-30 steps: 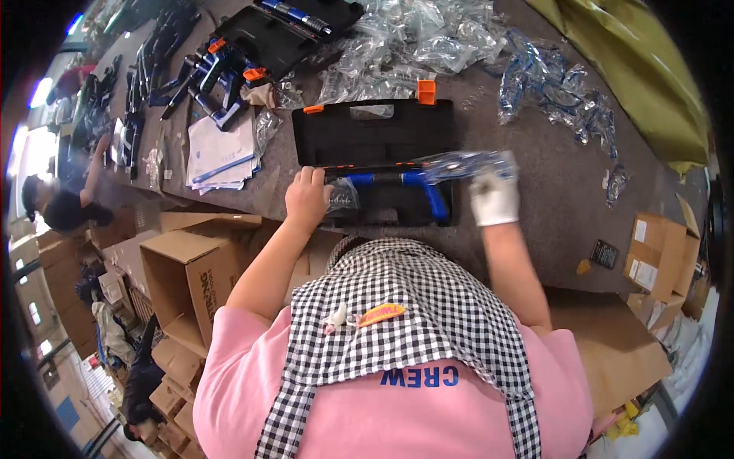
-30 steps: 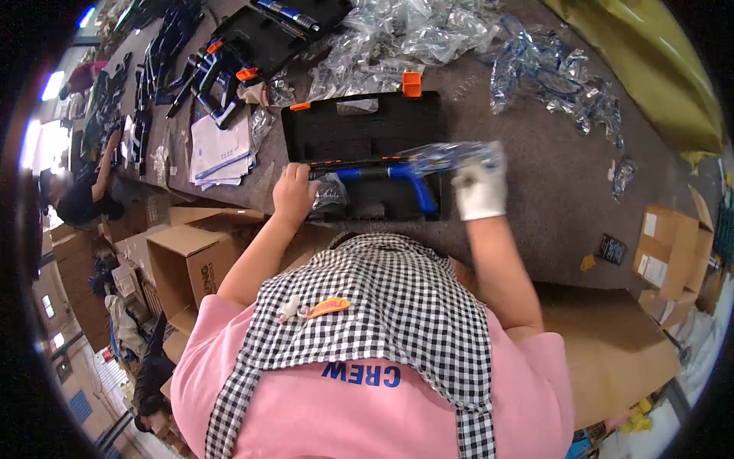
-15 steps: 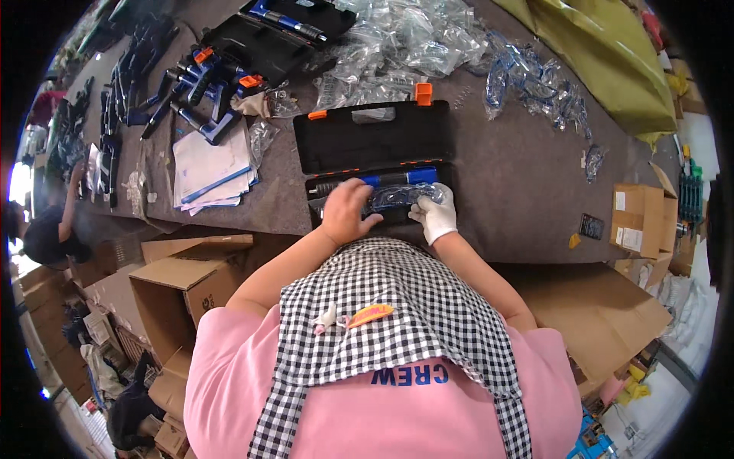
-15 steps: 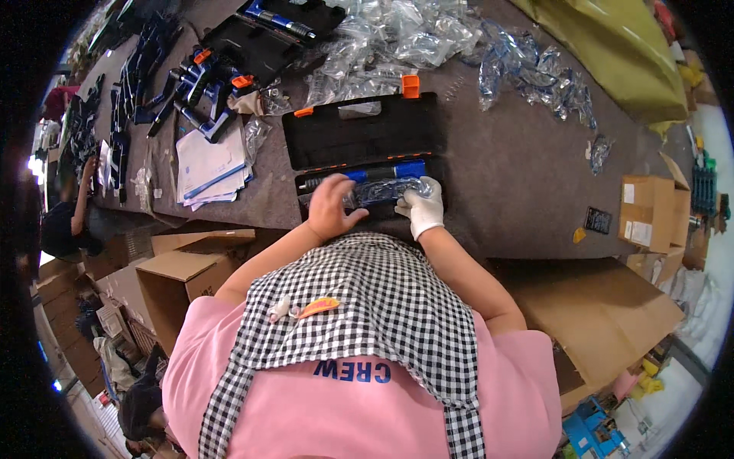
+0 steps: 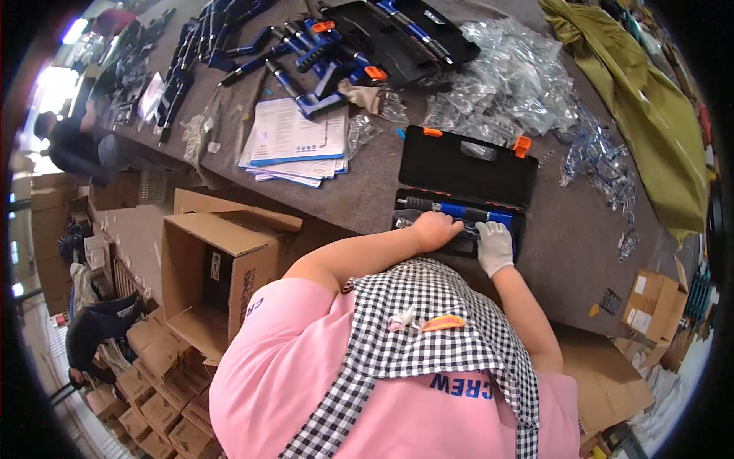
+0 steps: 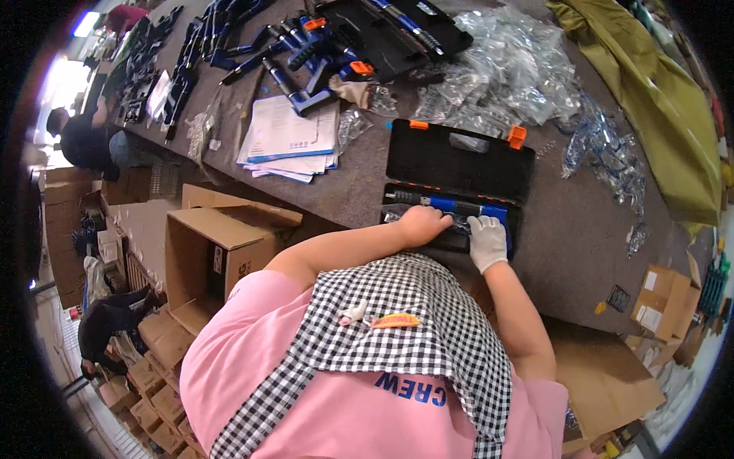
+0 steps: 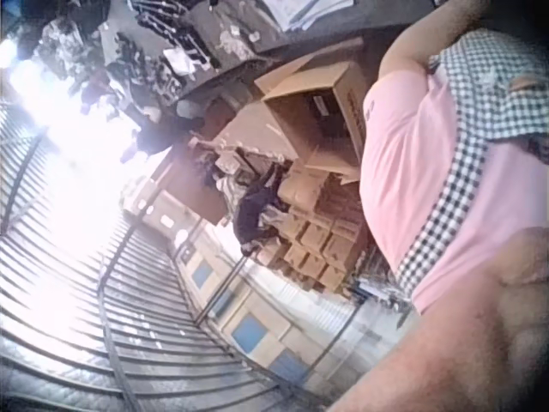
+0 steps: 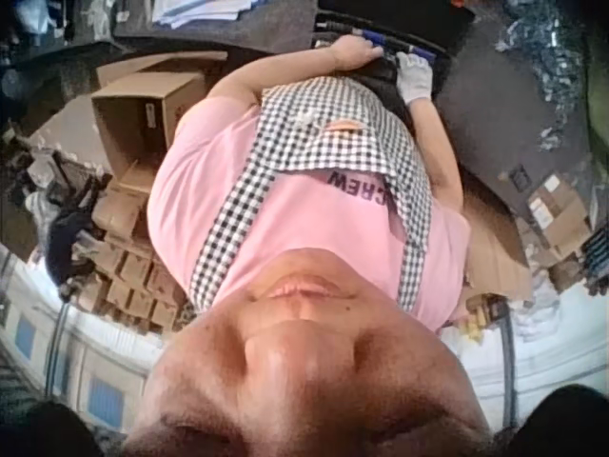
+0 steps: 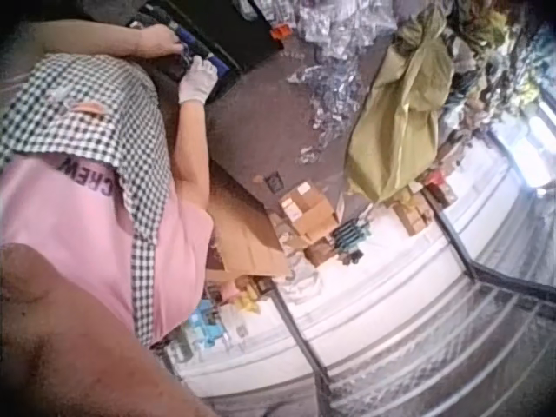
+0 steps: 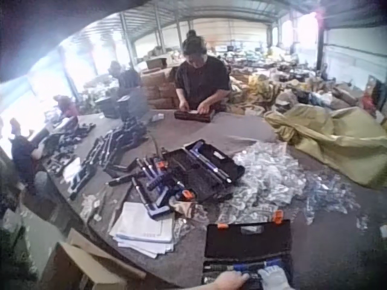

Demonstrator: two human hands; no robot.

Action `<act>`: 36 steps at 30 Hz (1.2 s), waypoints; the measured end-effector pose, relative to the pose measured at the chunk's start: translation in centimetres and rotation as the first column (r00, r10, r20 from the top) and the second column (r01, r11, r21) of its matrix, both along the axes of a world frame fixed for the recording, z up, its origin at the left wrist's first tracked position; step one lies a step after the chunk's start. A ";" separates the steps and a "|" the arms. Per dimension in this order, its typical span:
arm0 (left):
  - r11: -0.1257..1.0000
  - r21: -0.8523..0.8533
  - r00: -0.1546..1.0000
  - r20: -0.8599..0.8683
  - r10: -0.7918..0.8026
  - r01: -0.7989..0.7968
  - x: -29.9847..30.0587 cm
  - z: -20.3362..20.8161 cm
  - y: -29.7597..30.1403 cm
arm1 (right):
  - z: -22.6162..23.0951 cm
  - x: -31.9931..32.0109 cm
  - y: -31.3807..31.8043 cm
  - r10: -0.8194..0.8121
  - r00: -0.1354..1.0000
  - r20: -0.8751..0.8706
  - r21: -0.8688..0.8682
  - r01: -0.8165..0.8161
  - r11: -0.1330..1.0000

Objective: Packing handheld tools, user manuals, and components into plastic carrying cases and then into cardboard boxes on an assembly line.

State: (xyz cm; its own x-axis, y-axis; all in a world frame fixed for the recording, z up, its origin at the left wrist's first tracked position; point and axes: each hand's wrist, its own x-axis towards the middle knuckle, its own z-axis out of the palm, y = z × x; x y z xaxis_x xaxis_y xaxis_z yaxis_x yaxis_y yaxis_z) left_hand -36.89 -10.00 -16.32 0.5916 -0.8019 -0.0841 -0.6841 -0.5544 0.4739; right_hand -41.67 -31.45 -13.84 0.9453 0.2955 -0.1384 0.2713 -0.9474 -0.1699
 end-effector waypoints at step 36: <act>0.808 0.081 0.812 0.046 0.582 -0.584 14.4 2.3 27.0 | 6.2 1.0 4.2 -0.217 0.954 0.207 0.233 0.167 0.958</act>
